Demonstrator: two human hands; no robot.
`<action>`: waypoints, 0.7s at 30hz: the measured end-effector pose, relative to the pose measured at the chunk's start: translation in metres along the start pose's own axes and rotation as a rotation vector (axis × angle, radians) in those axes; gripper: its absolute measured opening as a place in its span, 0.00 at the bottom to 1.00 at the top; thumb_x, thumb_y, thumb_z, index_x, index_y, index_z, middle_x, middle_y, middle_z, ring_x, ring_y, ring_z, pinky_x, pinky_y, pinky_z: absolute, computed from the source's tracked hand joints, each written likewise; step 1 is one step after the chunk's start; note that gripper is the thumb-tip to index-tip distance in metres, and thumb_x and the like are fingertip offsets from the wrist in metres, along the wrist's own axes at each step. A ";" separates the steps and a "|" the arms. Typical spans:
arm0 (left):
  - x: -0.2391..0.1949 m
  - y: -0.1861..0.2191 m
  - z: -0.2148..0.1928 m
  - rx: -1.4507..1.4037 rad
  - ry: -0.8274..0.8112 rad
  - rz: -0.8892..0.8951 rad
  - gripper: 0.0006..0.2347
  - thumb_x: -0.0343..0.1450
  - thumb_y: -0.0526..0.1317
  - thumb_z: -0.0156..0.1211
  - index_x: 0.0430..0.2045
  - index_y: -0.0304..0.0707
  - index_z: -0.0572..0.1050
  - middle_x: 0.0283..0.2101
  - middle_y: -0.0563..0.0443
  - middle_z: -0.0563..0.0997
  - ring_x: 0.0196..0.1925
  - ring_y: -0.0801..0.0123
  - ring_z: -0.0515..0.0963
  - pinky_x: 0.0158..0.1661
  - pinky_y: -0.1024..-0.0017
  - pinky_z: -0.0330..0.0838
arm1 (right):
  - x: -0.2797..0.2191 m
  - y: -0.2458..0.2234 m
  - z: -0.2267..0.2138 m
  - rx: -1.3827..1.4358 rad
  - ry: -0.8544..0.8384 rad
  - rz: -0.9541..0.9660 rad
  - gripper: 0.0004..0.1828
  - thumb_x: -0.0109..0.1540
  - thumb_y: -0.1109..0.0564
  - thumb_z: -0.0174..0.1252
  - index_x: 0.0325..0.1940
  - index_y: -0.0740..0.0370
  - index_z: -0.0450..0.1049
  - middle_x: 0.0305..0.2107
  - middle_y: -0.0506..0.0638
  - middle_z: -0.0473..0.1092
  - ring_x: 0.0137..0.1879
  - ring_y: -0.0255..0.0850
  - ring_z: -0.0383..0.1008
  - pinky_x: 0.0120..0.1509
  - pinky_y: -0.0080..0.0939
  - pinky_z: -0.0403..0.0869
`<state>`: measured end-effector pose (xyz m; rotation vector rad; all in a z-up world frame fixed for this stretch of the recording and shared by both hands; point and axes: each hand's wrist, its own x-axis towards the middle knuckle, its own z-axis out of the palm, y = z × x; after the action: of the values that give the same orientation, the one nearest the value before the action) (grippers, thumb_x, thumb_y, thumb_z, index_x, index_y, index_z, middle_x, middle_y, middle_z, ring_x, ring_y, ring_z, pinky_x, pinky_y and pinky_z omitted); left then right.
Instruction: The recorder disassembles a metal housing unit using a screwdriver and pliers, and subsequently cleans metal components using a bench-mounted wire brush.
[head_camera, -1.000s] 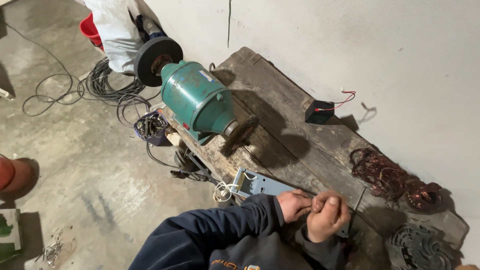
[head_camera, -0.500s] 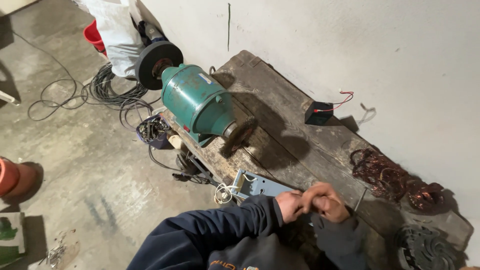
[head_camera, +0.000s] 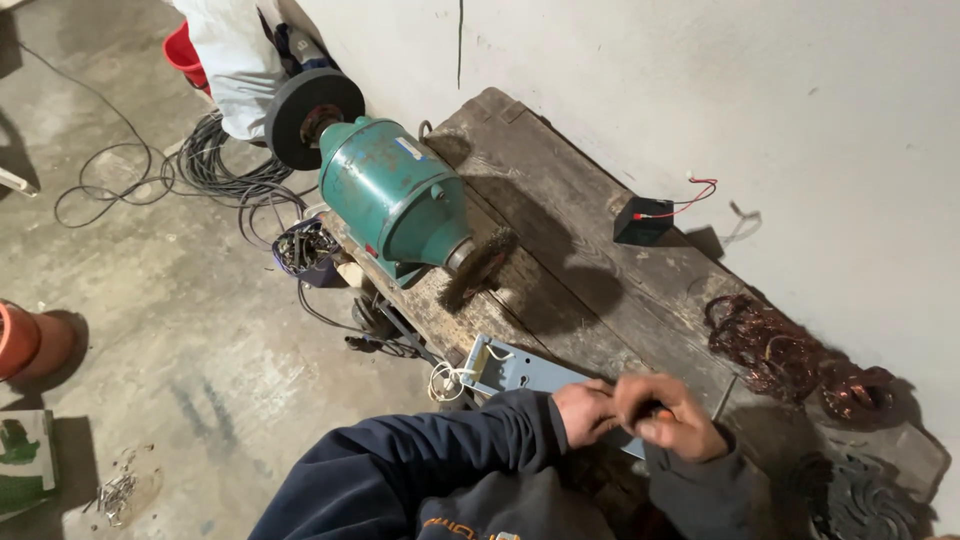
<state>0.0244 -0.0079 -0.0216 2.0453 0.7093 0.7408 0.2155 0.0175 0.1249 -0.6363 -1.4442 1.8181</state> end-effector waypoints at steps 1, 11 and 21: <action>0.001 0.005 -0.004 -0.002 0.000 -0.004 0.04 0.73 0.41 0.62 0.38 0.48 0.80 0.42 0.47 0.83 0.47 0.52 0.81 0.48 0.61 0.77 | -0.003 0.010 -0.007 0.003 0.000 0.003 0.16 0.56 0.49 0.60 0.32 0.67 0.74 0.28 0.53 0.70 0.35 0.37 0.70 0.40 0.36 0.68; 0.002 0.020 -0.019 -0.118 0.018 -0.014 0.05 0.71 0.39 0.63 0.38 0.43 0.79 0.40 0.45 0.82 0.46 0.50 0.81 0.50 0.60 0.76 | 0.024 0.025 -0.015 0.252 -0.333 -0.053 0.22 0.59 0.44 0.62 0.29 0.69 0.78 0.18 0.54 0.71 0.20 0.45 0.68 0.26 0.46 0.64; 0.008 0.024 -0.018 -0.084 0.019 -0.036 0.07 0.73 0.40 0.62 0.41 0.41 0.79 0.44 0.44 0.82 0.49 0.49 0.81 0.51 0.60 0.76 | 0.002 0.054 0.046 0.129 0.708 -0.458 0.32 0.70 0.36 0.57 0.28 0.67 0.68 0.14 0.49 0.61 0.23 0.36 0.58 0.29 0.38 0.55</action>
<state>0.0219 -0.0045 0.0091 1.9470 0.7126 0.7575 0.1672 -0.0158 0.0840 -0.7146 -0.8883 1.1451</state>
